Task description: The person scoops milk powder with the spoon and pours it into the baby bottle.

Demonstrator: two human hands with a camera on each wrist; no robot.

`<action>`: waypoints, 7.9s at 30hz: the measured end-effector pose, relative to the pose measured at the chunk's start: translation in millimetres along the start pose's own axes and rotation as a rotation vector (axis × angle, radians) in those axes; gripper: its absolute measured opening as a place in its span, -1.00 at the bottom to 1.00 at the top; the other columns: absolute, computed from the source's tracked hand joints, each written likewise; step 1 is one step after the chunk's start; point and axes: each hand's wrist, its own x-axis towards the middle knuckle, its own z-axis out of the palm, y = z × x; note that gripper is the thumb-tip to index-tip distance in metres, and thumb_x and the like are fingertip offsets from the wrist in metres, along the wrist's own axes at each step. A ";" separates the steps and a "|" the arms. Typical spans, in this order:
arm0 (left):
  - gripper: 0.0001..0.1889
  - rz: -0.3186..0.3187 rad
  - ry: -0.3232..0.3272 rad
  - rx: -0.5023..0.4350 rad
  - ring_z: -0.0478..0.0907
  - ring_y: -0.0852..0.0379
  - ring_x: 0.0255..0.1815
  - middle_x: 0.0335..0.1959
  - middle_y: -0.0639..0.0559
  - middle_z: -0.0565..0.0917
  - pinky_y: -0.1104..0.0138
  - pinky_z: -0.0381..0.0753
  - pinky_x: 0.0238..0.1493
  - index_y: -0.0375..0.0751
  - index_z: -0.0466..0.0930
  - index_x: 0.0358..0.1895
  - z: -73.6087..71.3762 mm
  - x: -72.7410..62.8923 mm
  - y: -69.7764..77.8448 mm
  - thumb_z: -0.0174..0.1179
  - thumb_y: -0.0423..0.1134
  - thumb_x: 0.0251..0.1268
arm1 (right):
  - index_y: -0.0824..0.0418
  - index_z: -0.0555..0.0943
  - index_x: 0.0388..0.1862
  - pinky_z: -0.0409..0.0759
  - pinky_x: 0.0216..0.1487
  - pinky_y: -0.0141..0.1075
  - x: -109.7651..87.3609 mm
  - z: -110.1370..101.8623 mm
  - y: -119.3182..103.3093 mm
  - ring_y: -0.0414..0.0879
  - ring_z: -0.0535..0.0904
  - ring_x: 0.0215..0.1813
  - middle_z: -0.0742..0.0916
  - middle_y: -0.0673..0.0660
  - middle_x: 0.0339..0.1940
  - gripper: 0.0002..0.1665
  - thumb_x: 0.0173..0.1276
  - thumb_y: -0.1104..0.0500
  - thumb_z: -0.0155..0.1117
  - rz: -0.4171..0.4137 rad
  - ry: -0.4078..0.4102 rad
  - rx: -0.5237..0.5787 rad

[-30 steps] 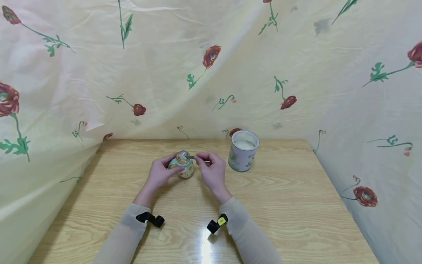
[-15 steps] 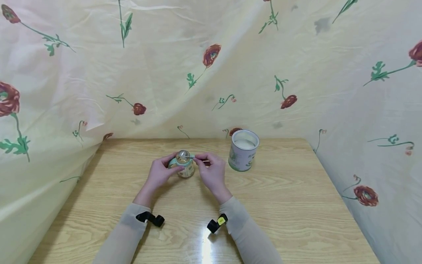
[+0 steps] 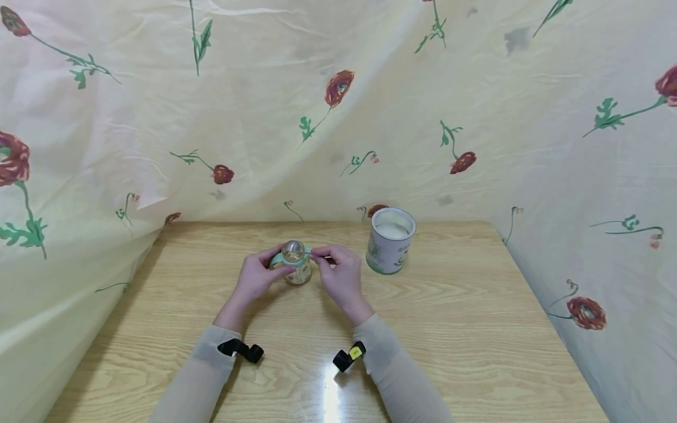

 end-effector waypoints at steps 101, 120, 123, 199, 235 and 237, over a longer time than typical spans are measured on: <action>-0.20 0.008 -0.013 0.032 0.42 -0.05 0.56 0.52 0.07 0.52 0.08 0.40 0.55 -0.02 0.51 0.55 -6.0 -2.6 6.4 0.60 0.01 0.25 | 0.46 0.75 -0.24 0.78 -0.27 -0.41 3.8 0.5 -10.5 0.18 0.82 -0.30 0.83 0.37 -0.25 -0.93 0.34 0.53 0.47 0.383 0.124 0.135; -0.31 0.126 0.168 0.026 0.45 -0.21 0.52 0.52 -0.10 0.51 0.04 0.41 0.54 -0.21 0.52 0.50 5.7 5.9 37.1 0.41 0.08 0.46 | 0.40 0.66 -0.11 0.80 0.02 -0.26 16.2 -43.1 -10.1 -0.15 0.79 -0.22 0.77 0.16 -0.18 -0.93 0.49 0.47 0.34 0.630 0.282 0.454; -0.33 0.148 0.182 0.020 0.45 -0.20 0.52 0.52 -0.12 0.51 0.03 0.42 0.54 -0.21 0.52 0.50 11.3 8.1 44.7 0.43 0.02 0.46 | 0.35 0.68 -0.16 0.80 -0.02 -0.30 16.6 -53.6 -8.7 -0.16 0.79 -0.24 0.79 0.11 -0.20 -0.93 0.48 0.47 0.35 0.620 0.308 0.457; -0.07 0.189 0.017 0.207 0.56 0.04 0.43 0.44 -0.01 0.62 0.17 0.58 0.41 -0.24 0.37 0.61 203.9 57.4 84.6 0.62 -0.04 0.23 | 0.33 0.82 -0.22 0.78 -0.29 -0.10 83.6 -155.1 35.5 0.05 0.75 -0.29 0.84 0.22 -0.29 -0.94 0.40 0.33 0.46 0.323 -0.455 -0.554; -0.07 0.122 0.024 0.190 0.56 0.07 0.43 0.43 -0.01 0.63 0.18 0.59 0.39 -0.16 0.37 0.63 207.9 56.0 86.4 0.62 -0.07 0.23 | 0.41 0.80 -0.18 0.69 -0.32 -0.42 99.1 -160.1 16.7 -0.08 0.75 -0.29 0.84 0.23 -0.27 -0.81 0.47 0.25 0.40 0.560 -0.365 -0.360; -0.08 0.127 0.025 0.192 0.56 0.07 0.43 0.43 -0.01 0.63 0.18 0.60 0.39 -0.15 0.38 0.63 207.1 55.7 87.6 0.62 -0.07 0.23 | 0.41 0.80 -0.15 0.70 -0.30 -0.43 97.7 -162.8 15.0 -0.12 0.75 -0.29 0.85 0.23 -0.26 -0.80 0.48 0.24 0.40 0.582 -0.343 -0.341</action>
